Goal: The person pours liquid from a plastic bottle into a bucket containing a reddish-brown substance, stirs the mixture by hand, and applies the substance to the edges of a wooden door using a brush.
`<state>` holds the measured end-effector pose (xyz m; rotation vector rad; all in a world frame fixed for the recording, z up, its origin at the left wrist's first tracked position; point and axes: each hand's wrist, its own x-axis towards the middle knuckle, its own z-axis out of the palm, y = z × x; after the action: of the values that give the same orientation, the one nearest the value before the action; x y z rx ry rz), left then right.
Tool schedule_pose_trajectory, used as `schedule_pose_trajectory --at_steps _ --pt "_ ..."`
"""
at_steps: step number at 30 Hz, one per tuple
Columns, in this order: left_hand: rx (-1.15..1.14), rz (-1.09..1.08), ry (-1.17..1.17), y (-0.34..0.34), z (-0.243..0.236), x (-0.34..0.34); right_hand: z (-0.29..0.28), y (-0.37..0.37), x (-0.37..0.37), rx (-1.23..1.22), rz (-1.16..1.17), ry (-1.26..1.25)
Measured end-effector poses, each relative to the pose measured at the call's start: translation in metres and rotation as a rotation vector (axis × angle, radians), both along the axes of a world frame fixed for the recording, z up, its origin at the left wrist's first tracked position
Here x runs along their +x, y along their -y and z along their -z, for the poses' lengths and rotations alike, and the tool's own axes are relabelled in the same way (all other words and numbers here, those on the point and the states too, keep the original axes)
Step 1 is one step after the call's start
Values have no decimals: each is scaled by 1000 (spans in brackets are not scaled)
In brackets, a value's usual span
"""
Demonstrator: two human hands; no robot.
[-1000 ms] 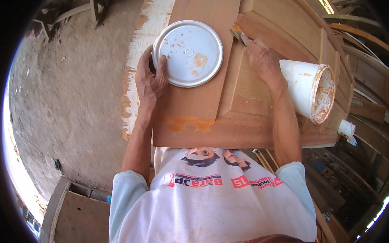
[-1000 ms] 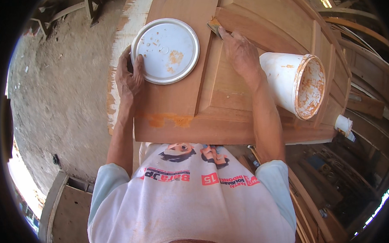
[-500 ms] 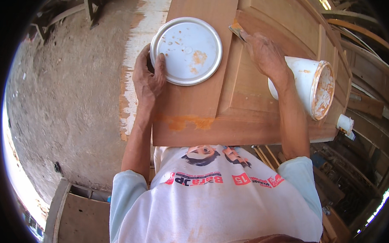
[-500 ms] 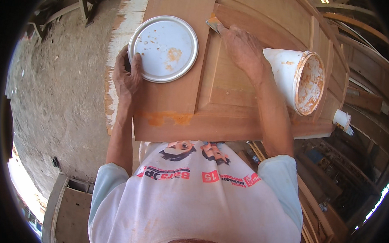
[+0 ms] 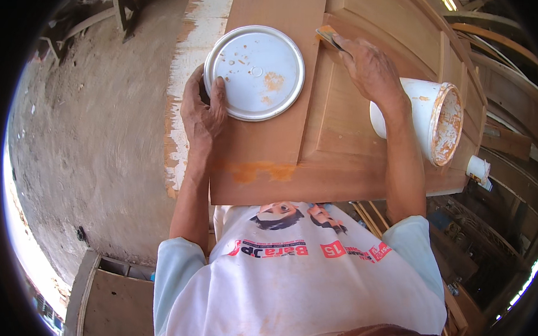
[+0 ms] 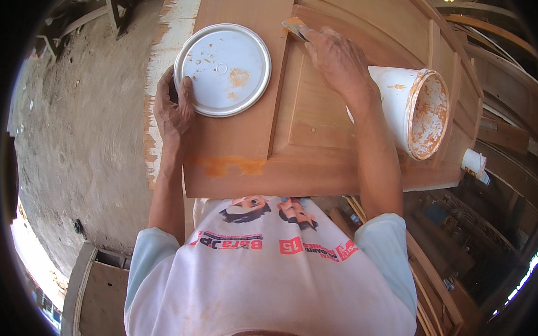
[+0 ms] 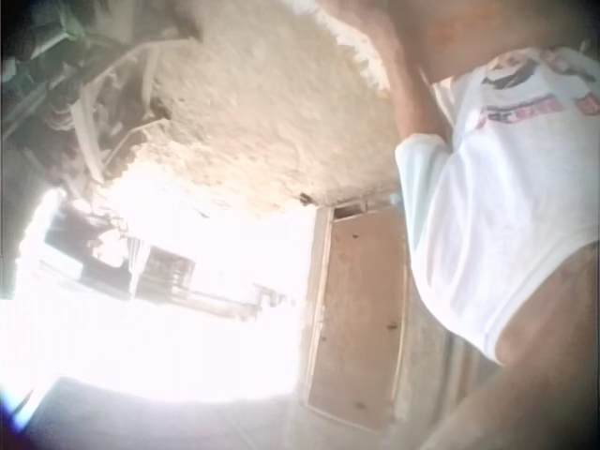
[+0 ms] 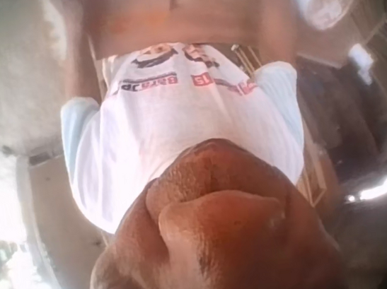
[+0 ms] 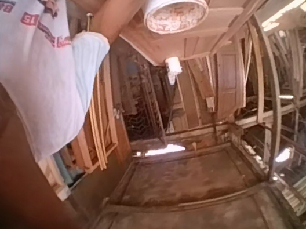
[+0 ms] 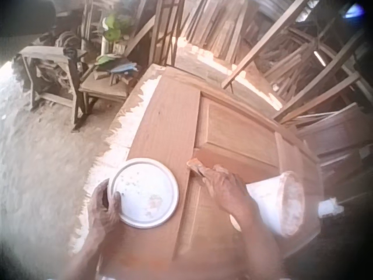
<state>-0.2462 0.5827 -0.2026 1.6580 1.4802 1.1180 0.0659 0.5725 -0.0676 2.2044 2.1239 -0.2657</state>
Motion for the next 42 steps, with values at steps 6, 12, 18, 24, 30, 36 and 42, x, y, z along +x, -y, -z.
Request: schedule_pose_trajectory --at_steps 6,12,18,24,30,36,42 --pt "-27 -7 -2 2 6 -1 3 -5 9 -50 -7 -26" --pt "-75 -7 32 3 -2 2 10 -25 7 -17 -31 26" --pt "-47 -5 38 0 -1 1 9 -35 1 -49 21 26" --pt "-58 -36 19 2 -3 2 8 -30 7 -64 44 -50" --pt "-71 -24 59 0 -2 1 6 -33 0 -111 73 1" --pt "-89 -19 64 2 -6 3 11 -22 -3 -22 23 -5" --pt "-61 -32 31 4 -6 1 6 -11 -1 -84 33 -64"
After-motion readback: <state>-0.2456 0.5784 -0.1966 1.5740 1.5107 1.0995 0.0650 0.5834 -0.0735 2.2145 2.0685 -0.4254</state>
